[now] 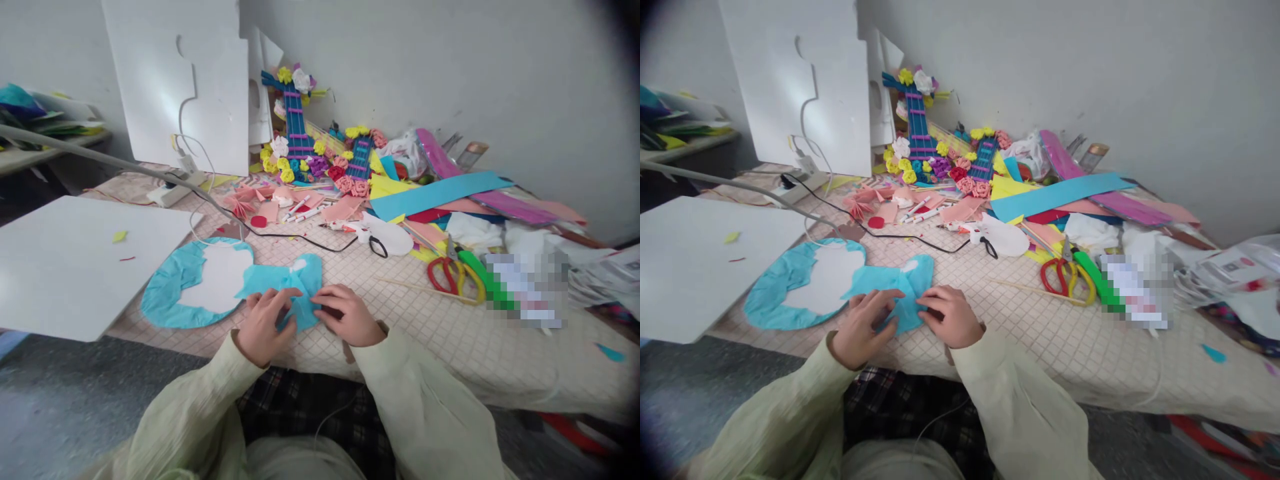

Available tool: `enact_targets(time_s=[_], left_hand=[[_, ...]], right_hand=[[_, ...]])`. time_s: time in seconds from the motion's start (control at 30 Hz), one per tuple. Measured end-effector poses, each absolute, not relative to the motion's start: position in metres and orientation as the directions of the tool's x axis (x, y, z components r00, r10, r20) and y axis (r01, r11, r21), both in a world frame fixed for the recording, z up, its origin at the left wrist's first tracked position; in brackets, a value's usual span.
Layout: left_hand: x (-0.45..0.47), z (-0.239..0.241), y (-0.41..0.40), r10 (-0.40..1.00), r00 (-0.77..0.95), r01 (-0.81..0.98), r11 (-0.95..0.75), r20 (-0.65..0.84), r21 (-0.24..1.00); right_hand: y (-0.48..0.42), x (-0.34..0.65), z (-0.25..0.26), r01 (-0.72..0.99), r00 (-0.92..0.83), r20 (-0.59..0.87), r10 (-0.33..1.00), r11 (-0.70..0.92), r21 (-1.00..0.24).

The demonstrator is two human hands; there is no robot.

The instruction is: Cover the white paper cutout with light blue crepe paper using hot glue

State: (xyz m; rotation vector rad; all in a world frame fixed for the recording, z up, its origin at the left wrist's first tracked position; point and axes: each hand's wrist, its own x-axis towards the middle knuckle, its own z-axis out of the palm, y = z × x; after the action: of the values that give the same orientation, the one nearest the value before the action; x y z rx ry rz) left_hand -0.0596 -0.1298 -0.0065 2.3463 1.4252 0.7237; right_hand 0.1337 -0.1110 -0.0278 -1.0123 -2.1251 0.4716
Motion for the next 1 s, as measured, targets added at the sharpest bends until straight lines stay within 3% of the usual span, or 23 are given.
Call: enact_targets(time_s=[0.17, 0.4, 0.57, 0.73, 1.0], left_hand=[[-0.064, -0.008, -0.131, 0.833, 0.438, 0.710, -0.552, 0.339, 0.438], [-0.072, -0.011, -0.134, 0.839, 0.335, 0.722, -0.521, 0.429, 0.455], [-0.075, -0.015, -0.136, 0.878, 0.293, 0.754, -0.455, 0.377, 0.474], [-0.074, -0.016, -0.141, 0.896, 0.301, 0.744, -0.435, 0.327, 0.508], [-0.070, -0.018, -0.146, 0.941, 0.244, 0.722, -0.338, 0.234, 0.604]], right_hand=[[-0.111, 0.133, -0.029, 0.511, -0.417, 0.462, 0.783, 0.622, -0.593], [-0.112, 0.132, -0.024, 0.500, -0.402, 0.443, 0.801, 0.598, -0.627], [-0.108, 0.123, -0.016, 0.521, -0.349, 0.342, 0.873, 0.483, -0.703], [-0.104, 0.113, -0.014, 0.663, -0.299, 0.258, 0.919, 0.395, -0.636], [-0.104, 0.113, -0.013, 0.653, -0.294, 0.241, 0.925, 0.378, -0.656]])
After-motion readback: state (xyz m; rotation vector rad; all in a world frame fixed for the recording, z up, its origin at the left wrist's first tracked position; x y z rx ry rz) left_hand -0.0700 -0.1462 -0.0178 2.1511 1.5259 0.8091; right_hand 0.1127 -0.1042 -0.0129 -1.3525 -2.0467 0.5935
